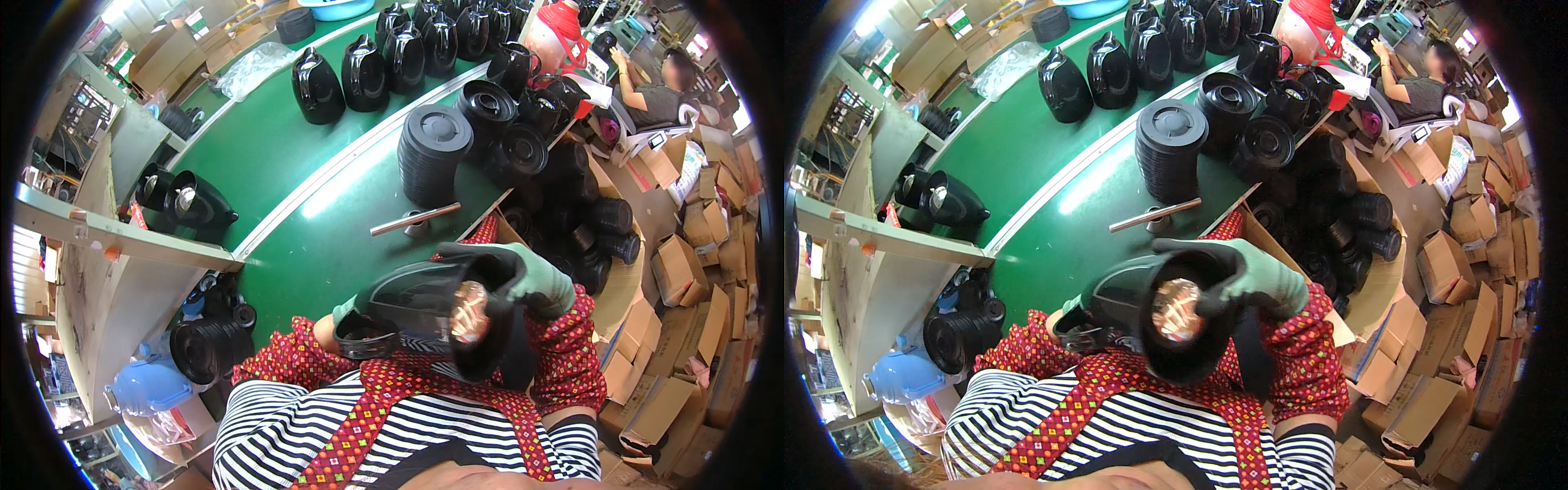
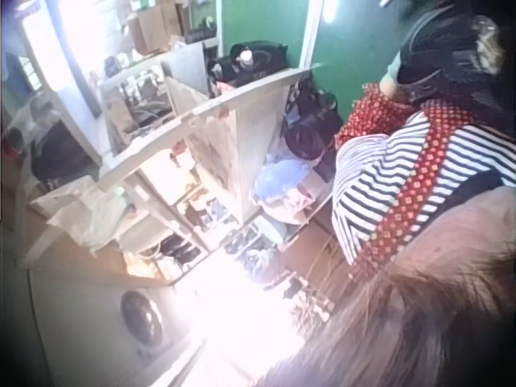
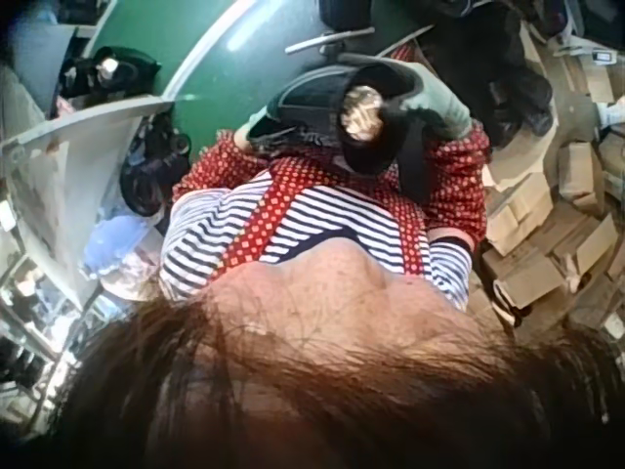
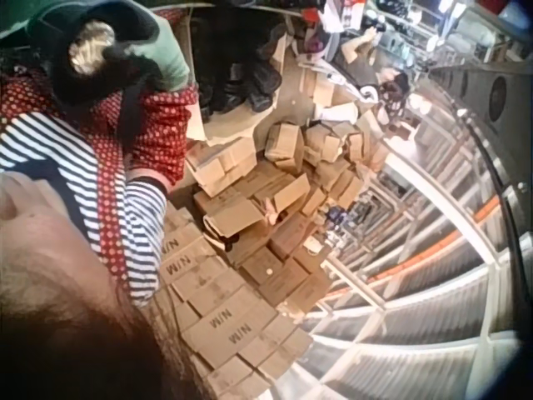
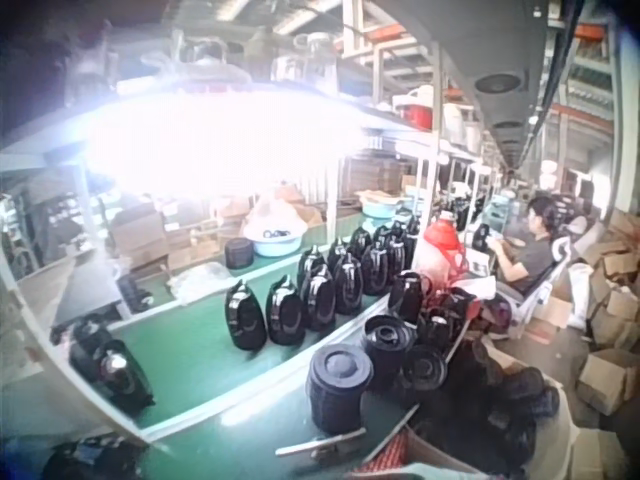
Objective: The person repeatedly picks up a black kettle body and a lid, inserts a metal rod into the kettle, and secures the lid. The assembled kettles are placed on a green table next to other completed units.
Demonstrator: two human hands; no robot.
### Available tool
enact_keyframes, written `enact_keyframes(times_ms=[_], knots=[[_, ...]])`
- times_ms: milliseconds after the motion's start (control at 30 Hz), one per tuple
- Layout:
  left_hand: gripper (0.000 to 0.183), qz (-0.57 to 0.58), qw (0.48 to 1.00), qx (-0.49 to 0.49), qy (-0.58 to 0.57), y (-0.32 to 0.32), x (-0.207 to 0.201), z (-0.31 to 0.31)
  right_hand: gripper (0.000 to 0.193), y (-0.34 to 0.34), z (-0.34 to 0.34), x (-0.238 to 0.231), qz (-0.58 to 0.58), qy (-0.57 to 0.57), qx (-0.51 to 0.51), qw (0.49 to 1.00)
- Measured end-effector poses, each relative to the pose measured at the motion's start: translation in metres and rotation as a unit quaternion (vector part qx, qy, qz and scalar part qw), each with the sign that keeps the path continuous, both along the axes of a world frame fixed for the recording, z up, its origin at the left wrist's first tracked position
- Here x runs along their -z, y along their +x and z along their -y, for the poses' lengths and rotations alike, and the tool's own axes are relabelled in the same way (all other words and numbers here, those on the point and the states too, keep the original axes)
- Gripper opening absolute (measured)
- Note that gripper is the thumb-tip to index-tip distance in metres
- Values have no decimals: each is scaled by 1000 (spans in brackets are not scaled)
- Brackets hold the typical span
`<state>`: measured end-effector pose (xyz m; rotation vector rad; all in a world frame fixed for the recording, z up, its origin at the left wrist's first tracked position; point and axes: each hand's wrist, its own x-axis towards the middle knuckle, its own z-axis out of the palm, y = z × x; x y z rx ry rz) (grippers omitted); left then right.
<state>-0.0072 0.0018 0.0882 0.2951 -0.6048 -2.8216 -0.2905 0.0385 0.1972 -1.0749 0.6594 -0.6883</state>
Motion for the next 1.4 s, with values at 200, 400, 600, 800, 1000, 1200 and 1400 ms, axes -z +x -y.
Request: enact_keyframes(times_ms=[200,400,600,800,1000,1200,1400], knots=[[60,11,995,-92,-33,18,16,26,60,22,107,6,-388,-485,243,746],[58,40,984,-164,-55,41,21,37,103,35,199,38,-722,-351,168,573],[56,43,978,-190,-78,45,27,41,94,27,198,61,-676,-409,238,566],[55,48,974,-186,-118,39,25,31,93,32,73,34,-348,-441,282,777],[53,42,972,-140,-184,19,24,14,100,37,-26,34,-316,-394,325,800],[52,32,955,-98,-277,-9,13,-2,103,18,-78,32,-295,-372,352,806],[50,43,883,-129,-448,-26,3,-6,113,-7,-102,32,-298,-493,339,744]])
